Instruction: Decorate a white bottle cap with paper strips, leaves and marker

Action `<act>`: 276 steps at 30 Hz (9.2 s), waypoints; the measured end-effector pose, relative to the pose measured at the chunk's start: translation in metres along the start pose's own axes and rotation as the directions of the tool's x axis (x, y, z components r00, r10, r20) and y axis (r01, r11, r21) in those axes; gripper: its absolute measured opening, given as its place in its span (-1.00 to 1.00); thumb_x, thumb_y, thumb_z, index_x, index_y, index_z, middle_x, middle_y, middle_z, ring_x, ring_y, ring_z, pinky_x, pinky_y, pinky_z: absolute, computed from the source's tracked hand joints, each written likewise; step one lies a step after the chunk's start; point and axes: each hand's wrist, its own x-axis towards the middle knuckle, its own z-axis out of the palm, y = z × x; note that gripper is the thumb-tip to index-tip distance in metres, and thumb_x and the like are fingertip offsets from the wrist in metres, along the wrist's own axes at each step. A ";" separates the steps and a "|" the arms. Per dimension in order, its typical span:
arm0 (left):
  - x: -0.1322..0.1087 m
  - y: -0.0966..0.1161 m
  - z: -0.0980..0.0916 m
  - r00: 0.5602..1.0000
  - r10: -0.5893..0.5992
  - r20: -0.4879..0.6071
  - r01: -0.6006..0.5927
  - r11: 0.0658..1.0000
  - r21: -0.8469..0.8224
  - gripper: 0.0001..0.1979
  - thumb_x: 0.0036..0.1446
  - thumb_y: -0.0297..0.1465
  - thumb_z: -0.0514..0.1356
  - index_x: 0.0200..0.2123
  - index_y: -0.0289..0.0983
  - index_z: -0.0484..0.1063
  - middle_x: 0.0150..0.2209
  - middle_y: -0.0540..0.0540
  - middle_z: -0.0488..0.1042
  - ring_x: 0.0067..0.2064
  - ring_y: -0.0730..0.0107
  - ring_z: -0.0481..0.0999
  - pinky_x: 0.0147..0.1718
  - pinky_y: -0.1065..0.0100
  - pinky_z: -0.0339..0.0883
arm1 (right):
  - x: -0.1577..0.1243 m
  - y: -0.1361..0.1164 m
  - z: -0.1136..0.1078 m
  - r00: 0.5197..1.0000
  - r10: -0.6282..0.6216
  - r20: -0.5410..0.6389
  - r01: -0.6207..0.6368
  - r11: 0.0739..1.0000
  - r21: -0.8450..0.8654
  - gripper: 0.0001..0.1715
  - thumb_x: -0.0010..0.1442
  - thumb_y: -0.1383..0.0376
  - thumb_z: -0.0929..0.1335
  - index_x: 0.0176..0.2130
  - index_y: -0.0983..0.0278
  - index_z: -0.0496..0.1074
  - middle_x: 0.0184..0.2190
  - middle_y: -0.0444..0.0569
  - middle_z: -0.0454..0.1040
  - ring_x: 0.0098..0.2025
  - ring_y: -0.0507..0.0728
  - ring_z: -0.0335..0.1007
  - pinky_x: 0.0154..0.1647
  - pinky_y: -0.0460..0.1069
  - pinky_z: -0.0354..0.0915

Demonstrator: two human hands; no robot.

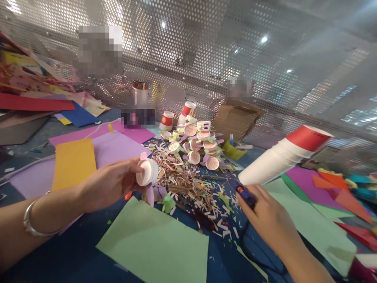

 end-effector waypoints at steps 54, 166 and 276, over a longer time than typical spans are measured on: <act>0.004 -0.001 -0.002 0.995 -0.013 -0.098 0.021 0.997 0.076 -0.95 0.04 -0.48 0.13 -0.46 -0.31 0.32 -0.45 -0.09 0.40 -0.49 0.43 0.45 -0.52 0.45 0.37 | 0.036 -0.164 0.009 0.923 -0.238 0.301 0.021 0.815 0.579 -0.88 0.25 0.37 0.32 -0.28 0.24 0.48 -0.30 -0.02 0.53 -0.27 0.17 0.47 -0.31 0.05 0.33; -0.008 -0.010 0.004 0.949 -0.205 0.239 0.076 0.886 0.458 -0.74 0.16 -0.22 0.22 -0.21 -0.30 0.39 -0.37 -0.05 0.41 -0.42 0.43 0.32 -0.46 0.42 0.14 | 0.038 -0.152 -0.023 0.866 -0.261 0.427 -0.374 0.230 0.899 -0.81 0.23 0.17 0.47 -0.30 0.24 0.49 -0.42 -0.16 0.41 -0.39 0.01 0.28 -0.39 -0.09 0.24; -0.004 -0.007 0.012 0.972 -0.221 0.078 0.227 0.970 -0.082 -0.84 0.24 -0.43 0.06 -0.31 -0.34 0.42 -0.27 -0.23 0.62 -0.29 0.23 0.66 -0.26 0.35 0.47 | 0.036 -0.151 -0.011 0.955 -0.087 0.282 -0.250 0.271 0.930 -0.86 0.29 0.18 0.43 -0.22 0.20 0.50 -0.36 -0.11 0.56 -0.37 0.04 0.43 -0.33 -0.04 0.35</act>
